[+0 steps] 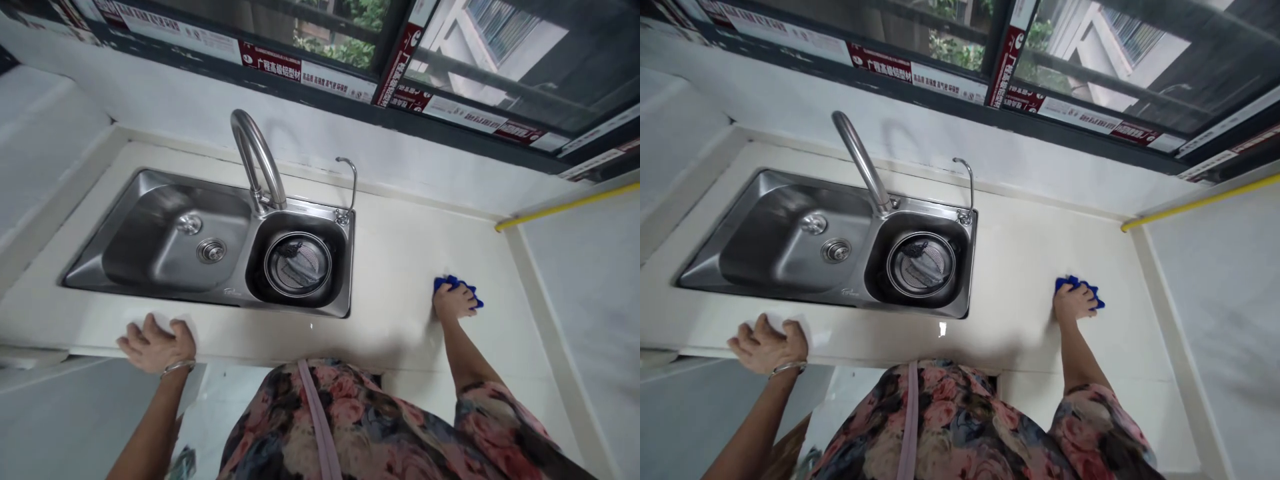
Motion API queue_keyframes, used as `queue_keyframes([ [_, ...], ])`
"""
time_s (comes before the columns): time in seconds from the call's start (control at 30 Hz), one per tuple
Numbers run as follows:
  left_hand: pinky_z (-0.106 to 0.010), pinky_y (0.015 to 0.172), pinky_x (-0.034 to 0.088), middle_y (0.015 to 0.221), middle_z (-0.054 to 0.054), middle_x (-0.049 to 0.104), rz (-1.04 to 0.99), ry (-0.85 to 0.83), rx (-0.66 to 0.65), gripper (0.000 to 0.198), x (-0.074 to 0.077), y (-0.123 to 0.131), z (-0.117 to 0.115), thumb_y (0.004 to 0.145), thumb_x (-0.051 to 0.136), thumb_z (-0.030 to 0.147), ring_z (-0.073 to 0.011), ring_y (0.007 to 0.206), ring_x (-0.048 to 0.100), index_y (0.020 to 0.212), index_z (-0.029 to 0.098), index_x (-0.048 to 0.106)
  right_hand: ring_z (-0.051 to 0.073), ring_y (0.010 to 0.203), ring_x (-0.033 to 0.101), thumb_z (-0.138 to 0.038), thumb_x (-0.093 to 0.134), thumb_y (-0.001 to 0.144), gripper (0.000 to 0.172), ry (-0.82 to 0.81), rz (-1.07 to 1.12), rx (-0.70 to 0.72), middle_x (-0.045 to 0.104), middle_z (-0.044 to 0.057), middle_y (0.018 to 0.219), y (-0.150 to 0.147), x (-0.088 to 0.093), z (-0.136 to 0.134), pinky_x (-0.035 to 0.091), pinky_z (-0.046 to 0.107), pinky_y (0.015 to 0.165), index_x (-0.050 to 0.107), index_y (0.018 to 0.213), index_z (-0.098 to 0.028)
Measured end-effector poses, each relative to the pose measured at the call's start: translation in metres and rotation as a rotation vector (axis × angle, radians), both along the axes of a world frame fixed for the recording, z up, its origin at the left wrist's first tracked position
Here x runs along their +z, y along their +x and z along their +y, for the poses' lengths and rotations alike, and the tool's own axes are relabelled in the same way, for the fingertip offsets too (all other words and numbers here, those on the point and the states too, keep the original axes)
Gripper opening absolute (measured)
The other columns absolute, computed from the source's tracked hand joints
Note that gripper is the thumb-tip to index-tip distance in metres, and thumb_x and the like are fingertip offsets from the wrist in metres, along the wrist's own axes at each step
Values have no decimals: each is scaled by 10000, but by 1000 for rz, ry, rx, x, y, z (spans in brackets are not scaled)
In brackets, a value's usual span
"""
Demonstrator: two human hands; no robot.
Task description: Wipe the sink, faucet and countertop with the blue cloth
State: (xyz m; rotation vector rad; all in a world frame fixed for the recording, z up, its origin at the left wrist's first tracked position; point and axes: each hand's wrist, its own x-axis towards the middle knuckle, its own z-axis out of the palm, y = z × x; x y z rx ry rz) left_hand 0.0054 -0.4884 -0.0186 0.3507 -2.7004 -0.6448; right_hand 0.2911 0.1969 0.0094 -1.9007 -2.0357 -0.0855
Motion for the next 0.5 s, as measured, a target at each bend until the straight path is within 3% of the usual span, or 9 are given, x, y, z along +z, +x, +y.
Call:
queue_keyframes([
  [0.13,-717,1267,300,1560,-283,517,112,-66,2,757,-19,-3,-11,780,639,443,-508,1528,415,1436,65,628,473,1286,503,-377,451,949,446,-16,-39,121,598,271,1384,-90,1,14,410,742,1032,644,1305,-192],
  [0.23,-707,1280,300,1556,-287,529,129,-100,-15,736,-20,-2,-14,812,630,455,-494,1519,441,1436,65,644,454,1325,474,-350,442,988,459,-25,-44,322,582,264,1424,-166,1,8,393,716,1062,614,1371,-165],
  [0.37,-682,1297,305,1570,-288,530,107,-97,10,740,-7,2,-7,865,590,503,-482,1532,437,1450,54,654,440,1420,400,-368,421,1015,502,-59,-44,564,537,223,1544,-259,2,-26,318,681,1152,611,1433,-164],
  [0.5,-678,1321,258,1626,-269,485,22,-41,48,720,3,3,-1,912,559,506,-473,1579,374,1488,81,633,430,1472,350,-384,409,1024,544,-71,-75,777,517,175,1608,-305,2,-70,267,643,1191,601,1484,-166],
])
